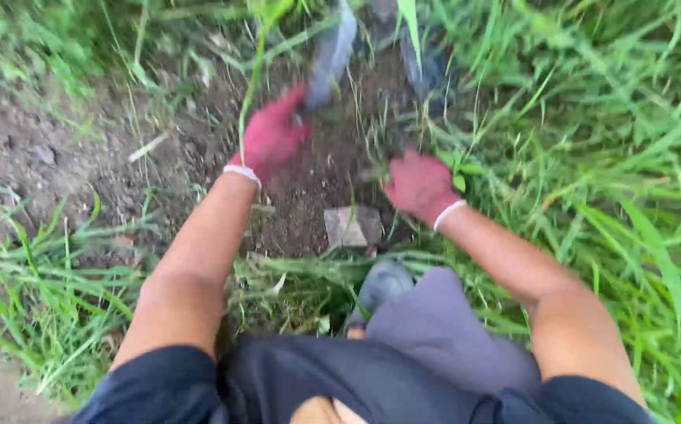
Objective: Using a handheld sickle to cut and remove weeds and grass from a dirt area.
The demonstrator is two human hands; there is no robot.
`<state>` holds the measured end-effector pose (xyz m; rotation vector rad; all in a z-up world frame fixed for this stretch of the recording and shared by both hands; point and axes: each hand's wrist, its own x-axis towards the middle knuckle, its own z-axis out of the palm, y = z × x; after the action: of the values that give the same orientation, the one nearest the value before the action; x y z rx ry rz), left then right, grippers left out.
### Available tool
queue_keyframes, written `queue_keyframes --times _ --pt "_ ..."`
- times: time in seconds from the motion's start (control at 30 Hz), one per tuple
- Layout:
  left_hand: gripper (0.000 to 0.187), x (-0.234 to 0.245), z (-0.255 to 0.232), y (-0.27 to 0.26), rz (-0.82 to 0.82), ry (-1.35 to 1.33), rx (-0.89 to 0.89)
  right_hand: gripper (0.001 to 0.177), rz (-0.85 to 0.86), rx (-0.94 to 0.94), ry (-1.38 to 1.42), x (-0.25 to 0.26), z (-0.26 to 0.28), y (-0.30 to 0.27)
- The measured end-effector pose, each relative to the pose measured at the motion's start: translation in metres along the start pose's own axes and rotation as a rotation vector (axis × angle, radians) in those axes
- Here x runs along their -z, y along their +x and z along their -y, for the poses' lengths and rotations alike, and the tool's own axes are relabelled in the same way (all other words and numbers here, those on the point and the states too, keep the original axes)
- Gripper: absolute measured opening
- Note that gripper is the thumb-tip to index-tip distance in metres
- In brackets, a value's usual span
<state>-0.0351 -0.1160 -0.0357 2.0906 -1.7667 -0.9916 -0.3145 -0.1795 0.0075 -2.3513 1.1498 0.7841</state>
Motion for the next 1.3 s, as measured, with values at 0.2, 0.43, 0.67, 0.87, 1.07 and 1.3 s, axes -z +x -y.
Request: queue_keyframes --times 0.2,0.43,0.67,0.87,1.07,1.3 --pt "0.065 0.01 -0.016 -0.014 0.422 0.251 0.108 0.076 -0.13 -0.083 0.073 0.03 0.031 0.009" --pt "0.066 0.015 -0.01 0.012 -0.272 -0.388 -0.09 0.032 -0.151 0.067 0.002 -0.032 0.005 0.089" --pt "0.067 0.015 -0.009 -0.003 0.123 0.06 0.16 0.028 -0.171 0.149 0.176 0.068 -0.032 0.092" --pt "0.074 -0.018 0.026 -0.031 -0.022 -0.217 0.297 0.023 -0.651 0.116 0.015 0.049 -0.053 0.203" --pt "0.076 -0.005 0.022 -0.049 0.03 -0.237 0.322 0.022 -0.82 0.108 -0.082 0.013 -0.083 0.266" --pt "0.078 0.008 0.001 -0.041 -0.006 -0.306 0.348 0.03 -0.367 -0.109 0.12 0.021 -0.117 0.232"
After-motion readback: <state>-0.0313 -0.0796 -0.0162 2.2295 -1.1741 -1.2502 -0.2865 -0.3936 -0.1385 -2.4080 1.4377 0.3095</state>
